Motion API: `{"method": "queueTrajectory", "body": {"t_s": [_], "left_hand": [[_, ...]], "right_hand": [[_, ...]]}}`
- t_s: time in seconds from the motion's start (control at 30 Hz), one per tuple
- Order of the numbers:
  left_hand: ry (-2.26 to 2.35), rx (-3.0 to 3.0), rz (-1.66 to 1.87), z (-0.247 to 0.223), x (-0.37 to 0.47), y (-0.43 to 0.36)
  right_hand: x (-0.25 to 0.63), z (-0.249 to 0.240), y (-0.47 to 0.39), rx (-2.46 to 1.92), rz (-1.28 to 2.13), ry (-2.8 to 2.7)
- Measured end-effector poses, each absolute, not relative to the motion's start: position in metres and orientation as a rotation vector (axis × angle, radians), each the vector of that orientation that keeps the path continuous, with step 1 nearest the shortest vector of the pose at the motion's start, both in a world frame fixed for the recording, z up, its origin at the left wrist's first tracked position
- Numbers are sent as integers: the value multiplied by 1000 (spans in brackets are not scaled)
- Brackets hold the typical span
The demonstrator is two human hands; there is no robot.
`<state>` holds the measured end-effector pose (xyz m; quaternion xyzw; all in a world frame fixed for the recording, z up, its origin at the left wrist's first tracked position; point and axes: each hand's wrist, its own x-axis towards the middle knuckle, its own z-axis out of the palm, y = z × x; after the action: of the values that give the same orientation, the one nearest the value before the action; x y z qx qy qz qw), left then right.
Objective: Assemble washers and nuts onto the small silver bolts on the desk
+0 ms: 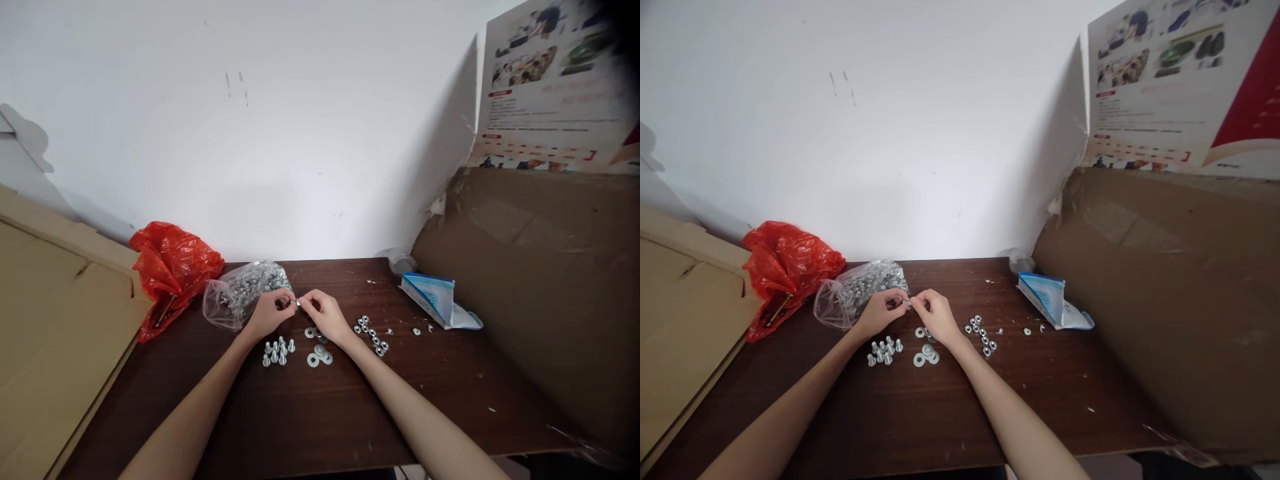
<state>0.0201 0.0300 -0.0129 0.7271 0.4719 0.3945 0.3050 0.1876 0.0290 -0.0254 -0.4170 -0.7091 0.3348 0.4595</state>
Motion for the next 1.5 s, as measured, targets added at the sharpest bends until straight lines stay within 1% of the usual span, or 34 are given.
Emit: {"method": "queueTrajectory", "body": {"t_s": [0.07, 0.13, 0.47, 0.73, 0.93, 1.0, 1.13, 1.23, 1.5], "left_hand": [[1220, 1919, 1050, -14, 20, 32], [1212, 1918, 1054, -14, 20, 33], [1297, 1940, 1025, -14, 20, 30], [1218, 1885, 1056, -15, 18, 28], [1235, 1888, 1050, -15, 17, 28], [1222, 1889, 1056, -14, 17, 28], [1228, 1889, 1075, -13, 17, 28], [1228, 1899, 1064, -13, 17, 29], [1231, 1954, 1051, -14, 19, 29]], "right_hand": [[188, -24, 29, -1063, 758, -1776], [189, -23, 29, -1064, 763, -1781], [189, -27, 33, -918, 981, -1749], [189, -28, 33, -1047, 853, -1772], [189, -31, 34, -884, 975, -1759], [188, -30, 33, -904, 975, -1717], [186, -25, 31, -1040, 878, -1712], [187, -23, 31, -1060, 809, -1763], [190, -28, 34, -947, 940, -1786]]}}
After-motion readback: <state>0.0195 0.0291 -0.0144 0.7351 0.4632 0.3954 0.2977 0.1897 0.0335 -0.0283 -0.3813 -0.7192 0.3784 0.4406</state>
